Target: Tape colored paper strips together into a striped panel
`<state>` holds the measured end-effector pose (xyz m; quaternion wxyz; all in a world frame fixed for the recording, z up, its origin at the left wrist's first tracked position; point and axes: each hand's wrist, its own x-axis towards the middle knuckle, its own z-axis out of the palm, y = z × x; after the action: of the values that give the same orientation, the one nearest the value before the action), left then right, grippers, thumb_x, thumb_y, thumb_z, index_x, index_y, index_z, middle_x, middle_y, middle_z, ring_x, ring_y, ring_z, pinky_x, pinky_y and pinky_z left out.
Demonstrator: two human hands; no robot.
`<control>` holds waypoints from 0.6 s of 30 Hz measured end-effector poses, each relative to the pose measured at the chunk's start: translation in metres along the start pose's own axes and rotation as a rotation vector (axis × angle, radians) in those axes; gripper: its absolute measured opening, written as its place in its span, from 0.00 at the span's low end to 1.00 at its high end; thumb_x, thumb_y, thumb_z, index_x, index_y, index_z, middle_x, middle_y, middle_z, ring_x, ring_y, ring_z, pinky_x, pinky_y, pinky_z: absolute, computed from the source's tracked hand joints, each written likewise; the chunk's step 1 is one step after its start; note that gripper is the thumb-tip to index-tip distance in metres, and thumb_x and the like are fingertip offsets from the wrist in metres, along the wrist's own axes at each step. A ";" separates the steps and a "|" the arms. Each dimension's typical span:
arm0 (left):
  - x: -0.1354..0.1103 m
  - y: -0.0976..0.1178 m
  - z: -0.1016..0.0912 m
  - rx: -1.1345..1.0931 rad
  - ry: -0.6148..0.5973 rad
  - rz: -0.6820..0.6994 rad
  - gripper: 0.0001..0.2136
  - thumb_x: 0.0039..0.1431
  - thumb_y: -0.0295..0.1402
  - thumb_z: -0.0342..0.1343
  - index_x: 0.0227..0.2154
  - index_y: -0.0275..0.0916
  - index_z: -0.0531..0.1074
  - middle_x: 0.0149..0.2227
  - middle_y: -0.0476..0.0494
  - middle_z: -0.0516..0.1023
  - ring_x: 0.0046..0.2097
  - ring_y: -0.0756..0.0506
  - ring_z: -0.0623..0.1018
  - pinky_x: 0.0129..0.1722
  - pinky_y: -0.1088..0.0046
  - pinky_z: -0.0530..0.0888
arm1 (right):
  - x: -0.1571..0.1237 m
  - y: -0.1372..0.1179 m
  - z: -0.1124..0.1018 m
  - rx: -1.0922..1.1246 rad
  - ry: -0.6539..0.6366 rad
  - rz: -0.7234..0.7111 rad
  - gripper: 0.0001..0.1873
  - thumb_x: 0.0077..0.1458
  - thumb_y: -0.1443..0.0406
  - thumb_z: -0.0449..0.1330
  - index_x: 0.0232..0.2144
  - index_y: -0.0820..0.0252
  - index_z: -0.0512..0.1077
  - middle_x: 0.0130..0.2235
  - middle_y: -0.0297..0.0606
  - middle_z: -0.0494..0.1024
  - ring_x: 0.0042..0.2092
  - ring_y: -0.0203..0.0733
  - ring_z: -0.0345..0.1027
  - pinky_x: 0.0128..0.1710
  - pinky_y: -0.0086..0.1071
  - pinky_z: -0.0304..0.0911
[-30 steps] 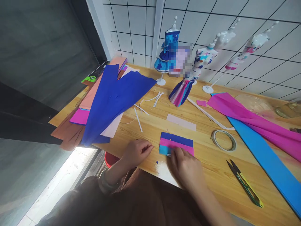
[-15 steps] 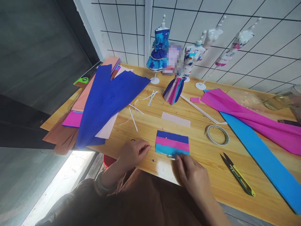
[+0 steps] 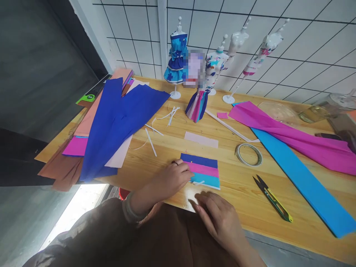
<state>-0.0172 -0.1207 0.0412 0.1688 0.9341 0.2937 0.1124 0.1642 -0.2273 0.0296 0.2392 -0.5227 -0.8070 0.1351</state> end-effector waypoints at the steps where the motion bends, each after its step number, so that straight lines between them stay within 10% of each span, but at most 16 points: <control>1: 0.002 0.000 0.002 0.010 -0.003 0.005 0.09 0.61 0.30 0.45 0.37 0.39 0.70 0.35 0.44 0.69 0.43 0.45 0.66 0.44 0.67 0.65 | -0.002 0.002 -0.002 0.007 0.003 -0.001 0.09 0.57 0.67 0.53 0.40 0.61 0.69 0.36 0.42 0.76 0.39 0.41 0.70 0.37 0.34 0.65; 10: 0.000 0.008 -0.006 -0.077 -0.059 -0.026 0.12 0.57 0.24 0.46 0.42 0.38 0.69 0.38 0.44 0.70 0.44 0.44 0.66 0.45 0.67 0.64 | -0.014 0.035 -0.022 -0.115 0.144 0.226 0.05 0.55 0.66 0.54 0.34 0.60 0.70 0.32 0.39 0.75 0.34 0.38 0.69 0.33 0.31 0.62; 18: 0.002 0.022 0.013 -0.083 0.068 -0.224 0.12 0.55 0.42 0.53 0.30 0.37 0.69 0.33 0.43 0.71 0.42 0.42 0.68 0.42 0.64 0.66 | -0.005 0.046 -0.019 -0.163 0.125 0.129 0.10 0.55 0.67 0.54 0.40 0.62 0.70 0.37 0.44 0.73 0.38 0.42 0.66 0.37 0.35 0.63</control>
<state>-0.0002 -0.1394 0.0378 0.2084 0.8834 0.3968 0.1367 0.2114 -0.2129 0.0230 0.2368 -0.5988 -0.7634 0.0514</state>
